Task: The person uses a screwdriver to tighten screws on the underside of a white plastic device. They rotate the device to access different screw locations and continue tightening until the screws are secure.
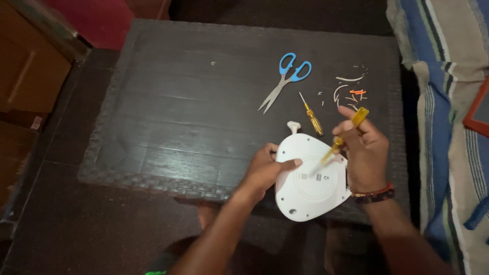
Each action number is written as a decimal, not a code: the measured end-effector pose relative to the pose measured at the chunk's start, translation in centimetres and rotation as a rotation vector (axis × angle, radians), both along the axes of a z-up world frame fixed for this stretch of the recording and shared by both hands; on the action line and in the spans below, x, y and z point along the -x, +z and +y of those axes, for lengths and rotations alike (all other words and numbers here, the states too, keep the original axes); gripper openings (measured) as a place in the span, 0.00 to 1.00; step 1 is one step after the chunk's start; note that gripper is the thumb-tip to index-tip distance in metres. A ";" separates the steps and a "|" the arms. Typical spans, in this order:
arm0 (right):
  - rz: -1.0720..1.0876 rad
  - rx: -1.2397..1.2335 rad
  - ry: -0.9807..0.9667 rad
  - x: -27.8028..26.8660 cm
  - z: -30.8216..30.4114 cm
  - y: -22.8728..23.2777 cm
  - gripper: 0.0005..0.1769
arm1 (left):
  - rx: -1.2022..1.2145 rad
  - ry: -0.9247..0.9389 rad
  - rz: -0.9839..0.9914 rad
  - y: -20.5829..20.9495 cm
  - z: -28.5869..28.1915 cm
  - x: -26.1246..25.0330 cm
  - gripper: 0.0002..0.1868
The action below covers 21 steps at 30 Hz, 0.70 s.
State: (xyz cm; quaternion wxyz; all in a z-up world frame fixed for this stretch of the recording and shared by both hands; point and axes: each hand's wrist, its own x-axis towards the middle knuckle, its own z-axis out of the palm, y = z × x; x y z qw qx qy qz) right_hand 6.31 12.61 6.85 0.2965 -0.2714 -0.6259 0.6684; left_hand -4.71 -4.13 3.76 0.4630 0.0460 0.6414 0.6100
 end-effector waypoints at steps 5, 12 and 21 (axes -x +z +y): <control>0.061 -0.241 0.032 0.0 -1.9 2.1 0.29 | 0.062 -0.115 -0.030 -0.4 -0.3 0.2 0.31; 0.138 -0.718 0.068 -0.6 -4.8 4.2 0.35 | -0.257 0.099 -0.153 -3.4 0.1 -2.5 0.28; 0.157 -0.606 0.143 -0.2 -6.3 3.5 0.28 | -0.243 0.227 -0.135 -4.0 0.9 -4.1 0.28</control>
